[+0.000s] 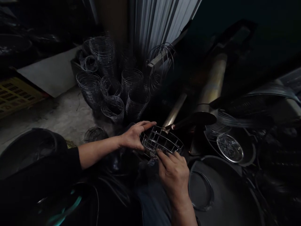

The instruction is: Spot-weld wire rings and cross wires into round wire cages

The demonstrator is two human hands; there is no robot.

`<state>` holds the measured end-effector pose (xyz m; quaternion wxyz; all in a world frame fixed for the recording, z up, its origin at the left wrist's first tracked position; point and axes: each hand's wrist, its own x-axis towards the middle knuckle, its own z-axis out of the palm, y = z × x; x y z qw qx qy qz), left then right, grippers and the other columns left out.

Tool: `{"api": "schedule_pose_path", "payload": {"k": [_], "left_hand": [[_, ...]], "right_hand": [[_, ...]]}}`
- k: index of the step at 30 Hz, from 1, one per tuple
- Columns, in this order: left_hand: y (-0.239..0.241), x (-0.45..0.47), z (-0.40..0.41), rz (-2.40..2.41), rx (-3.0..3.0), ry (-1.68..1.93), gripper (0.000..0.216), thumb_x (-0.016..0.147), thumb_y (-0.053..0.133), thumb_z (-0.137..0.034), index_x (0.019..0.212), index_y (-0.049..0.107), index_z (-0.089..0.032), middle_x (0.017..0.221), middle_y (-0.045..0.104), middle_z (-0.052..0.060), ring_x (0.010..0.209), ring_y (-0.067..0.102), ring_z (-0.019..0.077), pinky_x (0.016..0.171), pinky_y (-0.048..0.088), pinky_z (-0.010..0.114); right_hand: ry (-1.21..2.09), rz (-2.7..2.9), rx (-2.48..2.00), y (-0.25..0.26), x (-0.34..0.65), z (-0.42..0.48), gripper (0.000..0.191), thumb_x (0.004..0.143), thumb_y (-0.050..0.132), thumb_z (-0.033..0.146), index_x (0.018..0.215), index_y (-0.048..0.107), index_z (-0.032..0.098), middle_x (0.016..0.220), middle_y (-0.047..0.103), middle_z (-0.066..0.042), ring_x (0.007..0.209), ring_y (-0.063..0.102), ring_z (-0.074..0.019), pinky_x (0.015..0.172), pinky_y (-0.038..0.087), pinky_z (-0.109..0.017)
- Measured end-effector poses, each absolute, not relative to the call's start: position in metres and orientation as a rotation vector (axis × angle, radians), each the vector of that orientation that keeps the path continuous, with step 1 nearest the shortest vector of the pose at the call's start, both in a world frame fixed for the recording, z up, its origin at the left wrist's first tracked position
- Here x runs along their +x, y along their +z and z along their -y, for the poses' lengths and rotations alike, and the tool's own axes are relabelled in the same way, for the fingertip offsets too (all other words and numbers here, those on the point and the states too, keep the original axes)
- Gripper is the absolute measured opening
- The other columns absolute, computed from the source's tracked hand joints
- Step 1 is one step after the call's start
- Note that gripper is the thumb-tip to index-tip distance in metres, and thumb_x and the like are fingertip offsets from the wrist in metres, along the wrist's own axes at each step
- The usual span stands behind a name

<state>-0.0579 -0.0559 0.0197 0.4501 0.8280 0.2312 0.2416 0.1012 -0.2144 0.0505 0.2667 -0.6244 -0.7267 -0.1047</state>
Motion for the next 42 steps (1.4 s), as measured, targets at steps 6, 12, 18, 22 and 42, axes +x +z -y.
{"api": "schedule_pose_path", "payload": {"k": [6,12,18,22,42], "left_hand": [[0.023,-0.038,0.036,-0.547,1.992,0.641,0.109,0.045,0.087,-0.032,0.143,0.042,-0.021,0.137,0.048,0.011,0.126,0.050,0.0319,0.108,0.042,0.044],[0.024,-0.032,0.029,-0.586,1.951,0.598,0.111,0.043,0.087,-0.030,0.144,0.042,-0.016,0.138,0.047,0.013,0.126,0.050,0.0322,0.107,0.043,0.042],[0.023,-0.025,0.022,-0.583,1.955,0.613,0.108,0.044,0.085,-0.029,0.143,0.043,-0.020,0.135,0.050,0.011,0.122,0.054,0.0304,0.103,0.046,0.041],[0.021,-0.015,0.011,-0.612,1.957,0.603,0.110,0.043,0.086,-0.028,0.144,0.042,-0.018,0.137,0.048,0.013,0.124,0.051,0.0308,0.106,0.045,0.041],[-0.038,-0.013,0.007,-0.604,1.320,0.639,0.134,0.034,0.092,-0.032,0.149,0.025,-0.014,0.144,0.045,0.018,0.134,0.043,0.0318,0.110,0.039,0.047]], "right_hand": [[-0.349,1.982,-1.687,0.057,0.123,0.192,0.022,0.092,0.055,0.022,0.093,0.075,0.014,0.072,0.071,-0.004,0.064,0.059,-0.0171,0.064,0.047,-0.030],[-0.284,1.919,-1.696,0.061,0.128,0.182,0.022,0.092,0.056,0.026,0.091,0.076,0.017,0.072,0.071,-0.004,0.064,0.063,-0.0158,0.063,0.050,-0.027],[-0.207,1.839,-1.768,0.061,0.132,0.174,0.023,0.090,0.056,0.031,0.091,0.077,0.021,0.074,0.072,-0.003,0.063,0.064,-0.0157,0.061,0.051,-0.027],[-0.153,1.741,-1.811,0.059,0.143,0.160,0.024,0.086,0.058,0.037,0.087,0.078,0.024,0.079,0.074,-0.004,0.069,0.066,-0.0178,0.065,0.052,-0.029],[0.198,1.653,-1.787,0.050,0.108,0.215,0.044,0.085,0.064,0.042,0.121,0.067,0.017,0.108,0.072,-0.011,0.095,0.070,-0.0238,0.079,0.059,-0.033]]}}
